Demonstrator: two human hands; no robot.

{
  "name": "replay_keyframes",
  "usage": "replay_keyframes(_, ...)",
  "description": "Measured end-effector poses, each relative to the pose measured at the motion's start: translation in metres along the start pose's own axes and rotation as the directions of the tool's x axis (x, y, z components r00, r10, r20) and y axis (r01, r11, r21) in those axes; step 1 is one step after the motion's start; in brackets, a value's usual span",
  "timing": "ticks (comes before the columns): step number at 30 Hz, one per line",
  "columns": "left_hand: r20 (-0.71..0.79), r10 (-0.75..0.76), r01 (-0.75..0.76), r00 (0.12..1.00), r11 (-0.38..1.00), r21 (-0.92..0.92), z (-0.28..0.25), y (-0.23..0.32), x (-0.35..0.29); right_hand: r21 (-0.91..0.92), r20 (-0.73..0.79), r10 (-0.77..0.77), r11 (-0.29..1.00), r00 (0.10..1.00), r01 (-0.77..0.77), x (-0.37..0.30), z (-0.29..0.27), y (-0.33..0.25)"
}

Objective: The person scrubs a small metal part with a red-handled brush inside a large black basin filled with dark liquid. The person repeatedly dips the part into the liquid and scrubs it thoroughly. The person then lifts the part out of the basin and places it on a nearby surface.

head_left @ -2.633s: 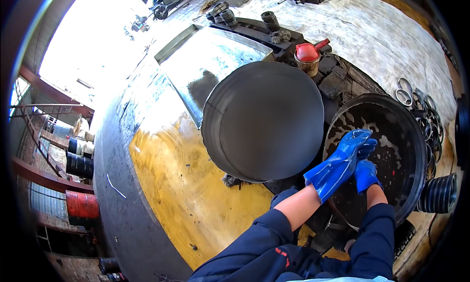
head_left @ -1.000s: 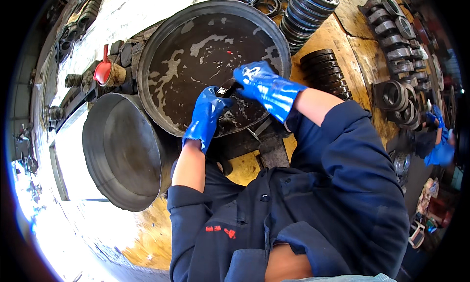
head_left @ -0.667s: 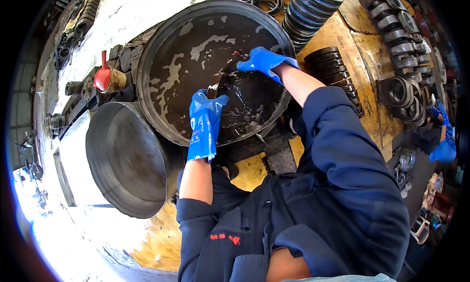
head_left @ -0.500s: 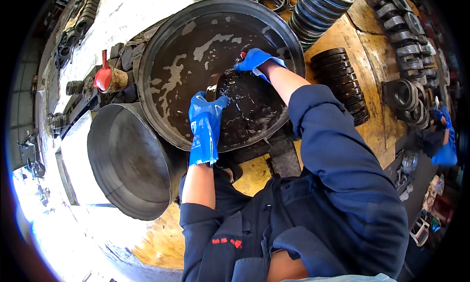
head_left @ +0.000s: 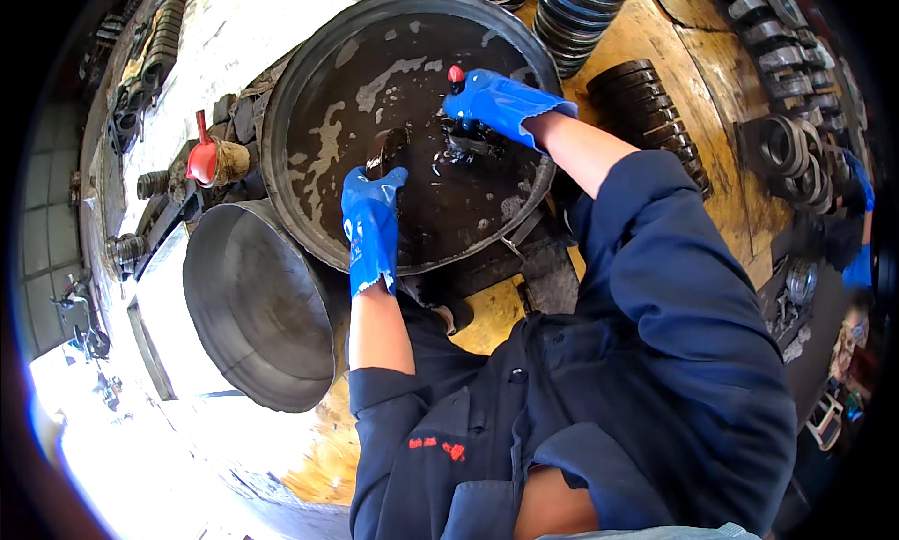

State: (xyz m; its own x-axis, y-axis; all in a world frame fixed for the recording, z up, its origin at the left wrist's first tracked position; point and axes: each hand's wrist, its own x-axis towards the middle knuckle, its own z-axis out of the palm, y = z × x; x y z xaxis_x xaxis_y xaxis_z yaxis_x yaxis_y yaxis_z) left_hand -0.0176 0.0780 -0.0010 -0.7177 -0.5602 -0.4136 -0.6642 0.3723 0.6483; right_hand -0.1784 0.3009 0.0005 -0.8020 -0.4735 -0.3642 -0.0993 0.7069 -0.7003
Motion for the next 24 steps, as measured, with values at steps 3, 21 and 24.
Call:
replay_keyframes(3,-0.043,0.087,-0.079,0.995,0.985,0.155,-0.006,0.010,-0.021,0.207,-0.058,-0.059,0.976,0.997,0.070,-0.049,-0.023,-0.025)
replay_keyframes(21,0.054,0.303,-0.272,0.952,0.910,-0.313,0.012,-0.098,0.030,0.268,-0.072,-0.653,0.715,0.754,0.645,-0.090,0.069,-0.068)
replay_keyframes(24,0.096,0.230,-0.179,0.968,0.911,-0.373,0.018,-0.098,0.038,0.184,-0.039,-0.682,0.713,0.730,0.677,-0.064,0.083,-0.055)
